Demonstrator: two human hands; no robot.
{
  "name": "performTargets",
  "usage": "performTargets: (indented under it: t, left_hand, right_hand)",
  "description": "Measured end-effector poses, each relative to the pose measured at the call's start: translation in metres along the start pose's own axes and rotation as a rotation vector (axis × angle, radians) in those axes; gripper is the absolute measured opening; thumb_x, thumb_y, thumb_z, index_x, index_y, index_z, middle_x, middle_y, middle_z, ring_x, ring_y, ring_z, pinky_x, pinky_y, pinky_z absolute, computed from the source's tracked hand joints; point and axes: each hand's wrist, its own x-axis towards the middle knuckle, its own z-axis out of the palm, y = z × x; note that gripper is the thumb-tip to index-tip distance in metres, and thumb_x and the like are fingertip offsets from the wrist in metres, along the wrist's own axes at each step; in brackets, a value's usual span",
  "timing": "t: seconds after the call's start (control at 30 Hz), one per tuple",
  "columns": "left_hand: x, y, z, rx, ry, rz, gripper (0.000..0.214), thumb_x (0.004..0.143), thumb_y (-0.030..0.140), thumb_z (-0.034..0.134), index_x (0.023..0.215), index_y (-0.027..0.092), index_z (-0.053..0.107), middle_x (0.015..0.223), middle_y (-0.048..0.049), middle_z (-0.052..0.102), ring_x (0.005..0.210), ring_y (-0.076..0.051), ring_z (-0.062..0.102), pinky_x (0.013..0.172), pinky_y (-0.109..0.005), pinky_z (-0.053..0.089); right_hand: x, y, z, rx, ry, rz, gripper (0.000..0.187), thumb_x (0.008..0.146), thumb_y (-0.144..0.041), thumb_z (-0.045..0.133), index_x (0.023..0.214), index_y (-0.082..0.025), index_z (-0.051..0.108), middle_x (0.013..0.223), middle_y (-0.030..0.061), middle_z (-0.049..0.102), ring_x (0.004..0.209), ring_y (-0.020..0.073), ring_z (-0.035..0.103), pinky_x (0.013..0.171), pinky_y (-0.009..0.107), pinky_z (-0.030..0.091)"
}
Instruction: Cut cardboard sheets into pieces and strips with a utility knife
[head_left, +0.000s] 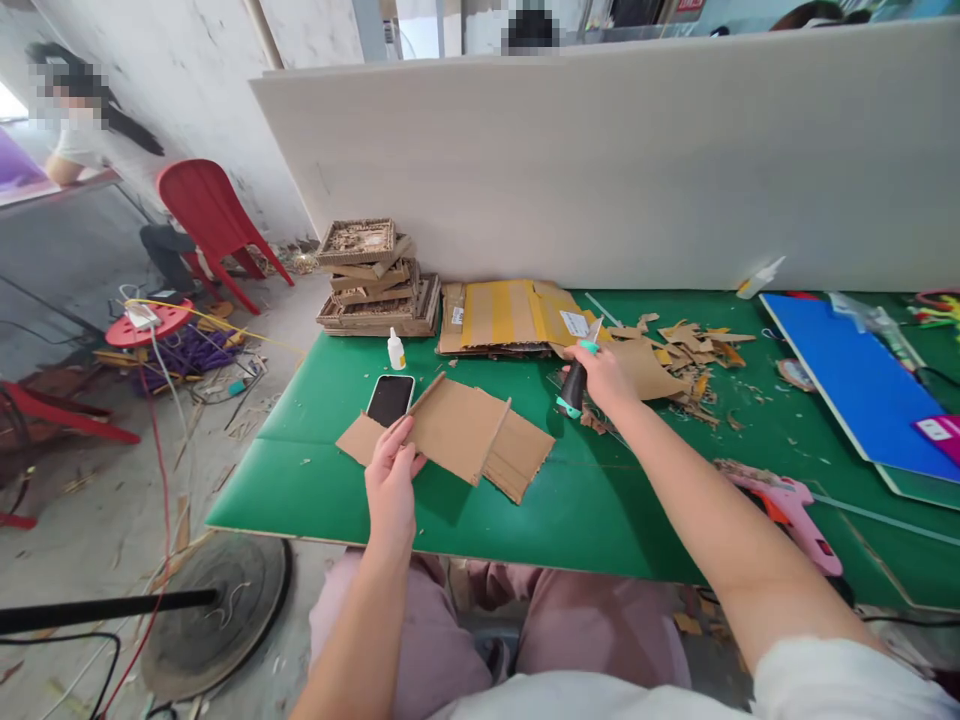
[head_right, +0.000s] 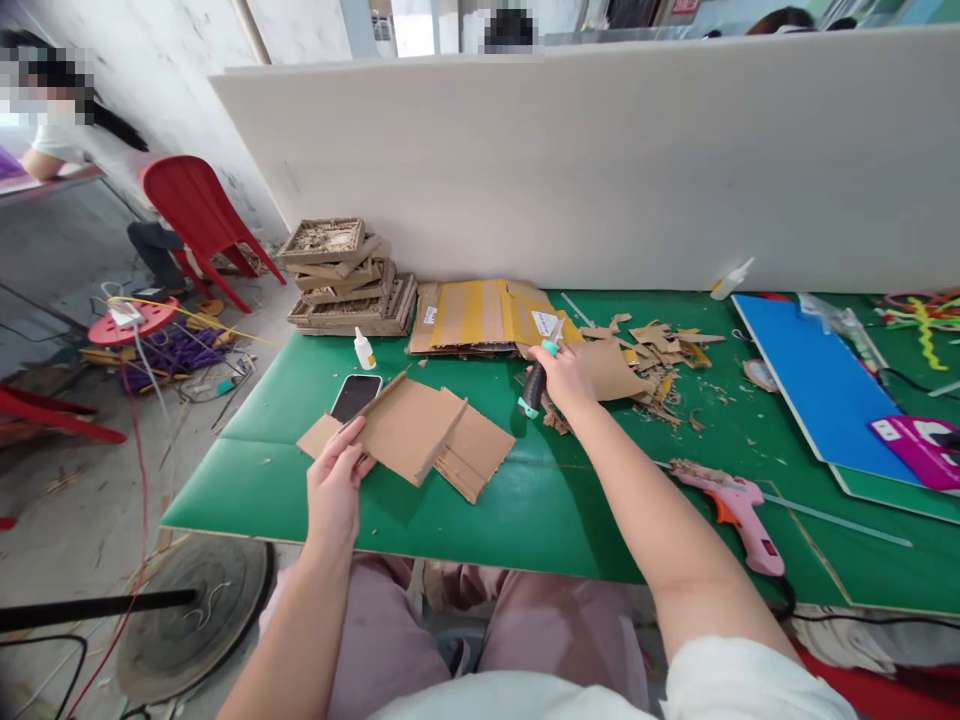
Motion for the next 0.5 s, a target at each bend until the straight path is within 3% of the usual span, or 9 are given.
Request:
performTargets:
  t: [0.2, 0.5]
  left_hand:
    - [-0.025, -0.012, -0.002, 0.037, -0.063, -0.078, 0.035, 0.067, 0.029, 0.061, 0.1, 0.022, 0.071, 0.13, -0.0057, 0.054, 0.11, -0.022, 0.058, 0.074, -0.025, 0.055]
    - [-0.029, -0.017, -0.008, 0.062, -0.078, -0.088, 0.035, 0.068, 0.031, 0.06, 0.101, 0.022, 0.071, 0.132, -0.0063, 0.053, 0.113, -0.023, 0.057, 0.075, -0.026, 0.055]
  right_hand:
    - [0.017, -0.013, 0.026, -0.019, -0.046, -0.03, 0.042, 0.086, -0.014, 0.031, 0.114, -0.019, 0.062, 0.103, 0.0109, 0.064, 0.101, 0.0238, 0.055, 0.087, 0.033, 0.041]
    - [0.029, -0.033, 0.029, 0.003, -0.128, -0.208, 0.042, 0.085, -0.011, 0.033, 0.113, -0.024, 0.062, 0.109, 0.0061, 0.064, 0.101, 0.0194, 0.055, 0.086, 0.03, 0.041]
